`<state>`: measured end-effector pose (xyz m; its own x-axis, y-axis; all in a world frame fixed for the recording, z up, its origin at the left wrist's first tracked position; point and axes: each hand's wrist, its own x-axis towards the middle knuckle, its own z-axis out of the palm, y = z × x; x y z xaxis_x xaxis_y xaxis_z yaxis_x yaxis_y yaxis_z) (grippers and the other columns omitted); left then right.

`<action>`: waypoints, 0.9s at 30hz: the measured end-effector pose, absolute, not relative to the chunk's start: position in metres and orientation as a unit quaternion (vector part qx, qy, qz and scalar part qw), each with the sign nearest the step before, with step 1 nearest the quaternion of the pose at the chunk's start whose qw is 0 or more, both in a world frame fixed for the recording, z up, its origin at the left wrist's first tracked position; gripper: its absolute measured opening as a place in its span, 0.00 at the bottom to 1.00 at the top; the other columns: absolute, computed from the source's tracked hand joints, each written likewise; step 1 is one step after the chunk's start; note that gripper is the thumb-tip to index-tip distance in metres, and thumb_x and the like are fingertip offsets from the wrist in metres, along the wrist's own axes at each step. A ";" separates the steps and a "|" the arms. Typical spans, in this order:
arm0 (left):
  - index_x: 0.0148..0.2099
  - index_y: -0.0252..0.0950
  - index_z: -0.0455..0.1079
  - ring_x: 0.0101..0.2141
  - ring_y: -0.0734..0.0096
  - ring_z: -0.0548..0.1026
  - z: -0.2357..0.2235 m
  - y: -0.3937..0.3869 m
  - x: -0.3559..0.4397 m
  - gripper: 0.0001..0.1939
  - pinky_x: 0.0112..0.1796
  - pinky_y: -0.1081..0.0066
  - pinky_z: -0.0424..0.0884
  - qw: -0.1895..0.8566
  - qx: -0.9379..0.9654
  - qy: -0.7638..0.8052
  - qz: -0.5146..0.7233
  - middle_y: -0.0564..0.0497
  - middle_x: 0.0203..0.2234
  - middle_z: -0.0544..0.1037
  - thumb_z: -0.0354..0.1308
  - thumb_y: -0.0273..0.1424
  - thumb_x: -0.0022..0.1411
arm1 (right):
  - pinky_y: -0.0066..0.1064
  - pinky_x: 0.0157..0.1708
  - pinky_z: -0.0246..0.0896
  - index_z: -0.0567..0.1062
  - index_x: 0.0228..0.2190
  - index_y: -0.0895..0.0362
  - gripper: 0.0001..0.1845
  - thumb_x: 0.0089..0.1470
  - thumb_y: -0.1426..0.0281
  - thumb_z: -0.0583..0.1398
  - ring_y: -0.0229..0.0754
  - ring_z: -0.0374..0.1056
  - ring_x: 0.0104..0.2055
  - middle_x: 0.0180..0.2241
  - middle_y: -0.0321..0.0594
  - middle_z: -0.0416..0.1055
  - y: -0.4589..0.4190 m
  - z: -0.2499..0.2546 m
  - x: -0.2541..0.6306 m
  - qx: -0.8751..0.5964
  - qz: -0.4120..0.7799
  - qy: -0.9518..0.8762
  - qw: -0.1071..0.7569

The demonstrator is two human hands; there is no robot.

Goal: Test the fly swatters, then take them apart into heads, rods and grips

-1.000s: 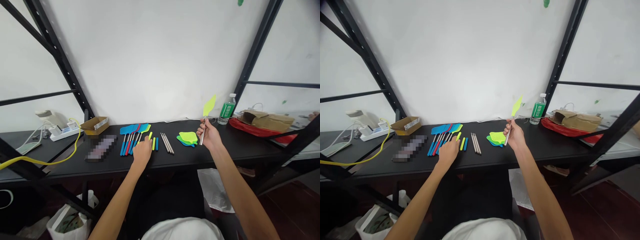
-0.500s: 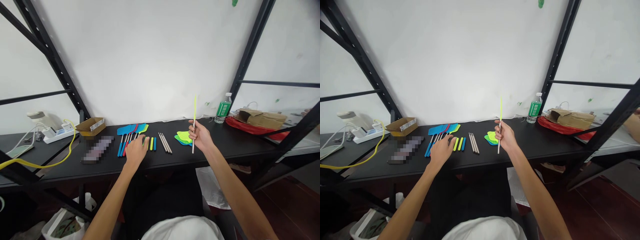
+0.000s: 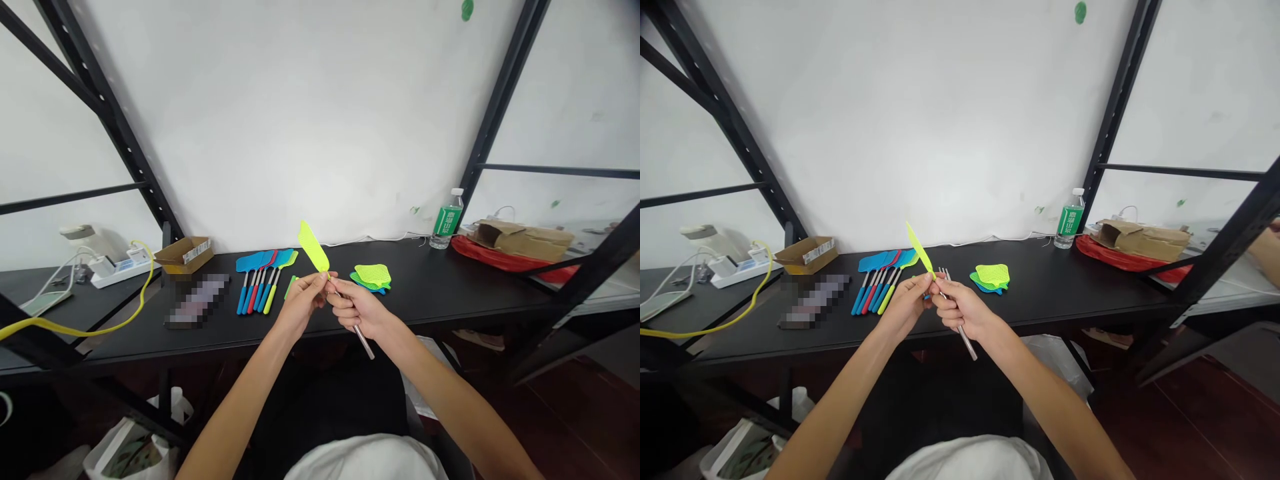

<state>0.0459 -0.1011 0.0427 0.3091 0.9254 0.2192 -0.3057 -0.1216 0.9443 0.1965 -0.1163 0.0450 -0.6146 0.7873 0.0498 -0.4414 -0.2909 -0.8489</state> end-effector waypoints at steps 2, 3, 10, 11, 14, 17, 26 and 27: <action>0.31 0.32 0.78 0.27 0.78 0.66 0.039 -0.101 0.047 0.17 0.28 0.75 0.63 0.644 0.489 0.273 0.520 0.49 0.27 0.74 0.66 0.43 0.56 | 0.20 0.10 0.28 0.62 0.30 0.54 0.14 0.58 0.60 0.61 0.28 0.29 0.15 0.16 0.21 0.44 -0.117 0.046 0.196 -0.189 0.796 -0.432 0.378; 0.31 0.32 0.78 0.25 0.80 0.65 0.038 -0.101 0.048 0.16 0.28 0.76 0.63 0.661 0.461 0.271 0.526 0.51 0.26 0.73 0.67 0.42 0.55 | 0.20 0.10 0.28 0.62 0.30 0.54 0.14 0.58 0.61 0.61 0.28 0.29 0.15 0.16 0.21 0.44 -0.116 0.046 0.196 -0.185 0.803 -0.426 0.373; 0.29 0.33 0.75 0.20 0.83 0.62 0.039 -0.109 0.056 0.15 0.23 0.77 0.59 0.641 0.371 0.306 0.598 0.57 0.18 0.68 0.71 0.40 0.48 | 0.20 0.09 0.28 0.62 0.28 0.54 0.17 0.56 0.57 0.62 0.27 0.28 0.14 0.15 0.20 0.44 -0.117 0.044 0.182 -0.186 0.799 -0.418 0.390; 0.28 0.33 0.74 0.20 0.82 0.63 0.040 -0.110 0.057 0.15 0.23 0.76 0.59 0.629 0.374 0.312 0.605 0.56 0.18 0.68 0.71 0.40 0.48 | 0.20 0.09 0.28 0.62 0.28 0.54 0.18 0.56 0.56 0.62 0.27 0.28 0.14 0.14 0.20 0.44 -0.117 0.043 0.179 -0.190 0.792 -0.422 0.398; 0.23 0.33 0.69 0.21 0.81 0.64 0.042 -0.114 0.056 0.17 0.23 0.75 0.60 0.605 0.377 0.320 0.624 0.56 0.19 0.69 0.70 0.39 0.50 | 0.21 0.10 0.28 0.63 0.28 0.54 0.19 0.55 0.54 0.62 0.27 0.29 0.14 0.15 0.20 0.44 -0.117 0.038 0.175 -0.197 0.765 -0.444 0.423; 0.24 0.33 0.69 0.21 0.82 0.64 0.041 -0.115 0.057 0.16 0.24 0.76 0.60 0.602 0.347 0.309 0.650 0.56 0.19 0.68 0.72 0.35 0.48 | 0.21 0.11 0.29 0.63 0.28 0.54 0.21 0.54 0.52 0.61 0.27 0.30 0.15 0.15 0.21 0.44 -0.115 0.034 0.173 -0.216 0.725 -0.483 0.441; 0.28 0.34 0.66 0.19 0.86 0.58 0.052 -0.087 0.025 0.20 0.20 0.78 0.55 0.545 0.259 0.277 0.747 0.62 0.17 0.61 0.76 0.30 0.39 | 0.26 0.22 0.44 0.65 0.23 0.54 0.19 0.61 0.57 0.53 0.35 0.51 0.22 0.20 0.33 0.57 -0.108 0.021 0.186 -0.387 0.304 -0.701 0.515; 0.29 0.34 0.67 0.19 0.87 0.58 0.055 -0.082 0.012 0.20 0.20 0.79 0.55 0.529 0.249 0.268 0.766 0.62 0.18 0.61 0.76 0.30 0.39 | 0.26 0.23 0.46 0.65 0.23 0.54 0.18 0.61 0.59 0.53 0.36 0.53 0.23 0.20 0.34 0.59 -0.101 0.017 0.192 -0.407 0.267 -0.700 0.522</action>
